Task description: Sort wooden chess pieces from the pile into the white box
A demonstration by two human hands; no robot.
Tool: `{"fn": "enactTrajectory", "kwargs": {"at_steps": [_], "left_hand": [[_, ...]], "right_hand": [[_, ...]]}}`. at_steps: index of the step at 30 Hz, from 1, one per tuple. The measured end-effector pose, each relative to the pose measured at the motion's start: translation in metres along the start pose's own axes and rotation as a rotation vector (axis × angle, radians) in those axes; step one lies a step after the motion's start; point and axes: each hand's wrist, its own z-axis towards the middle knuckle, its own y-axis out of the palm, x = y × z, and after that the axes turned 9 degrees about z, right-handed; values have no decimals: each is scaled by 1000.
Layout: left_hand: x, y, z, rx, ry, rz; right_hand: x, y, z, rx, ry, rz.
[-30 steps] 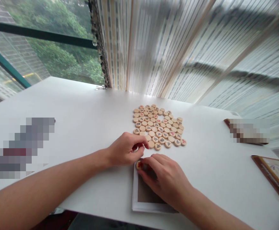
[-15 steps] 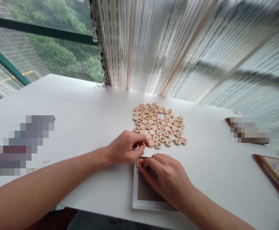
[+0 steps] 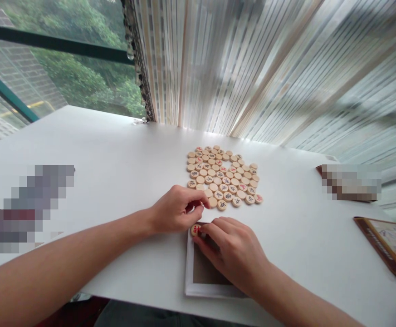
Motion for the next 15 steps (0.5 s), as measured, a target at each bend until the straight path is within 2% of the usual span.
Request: {"fn": "enactTrajectory", "kwargs": {"at_steps": [8, 15], "left_hand": [[0, -1, -1, 4, -10, 3], [-1, -2, 0, 66, -18, -3]], "right_hand": [[1, 3, -3, 35, -4, 20], [3, -1, -6, 0, 25, 84]]}}
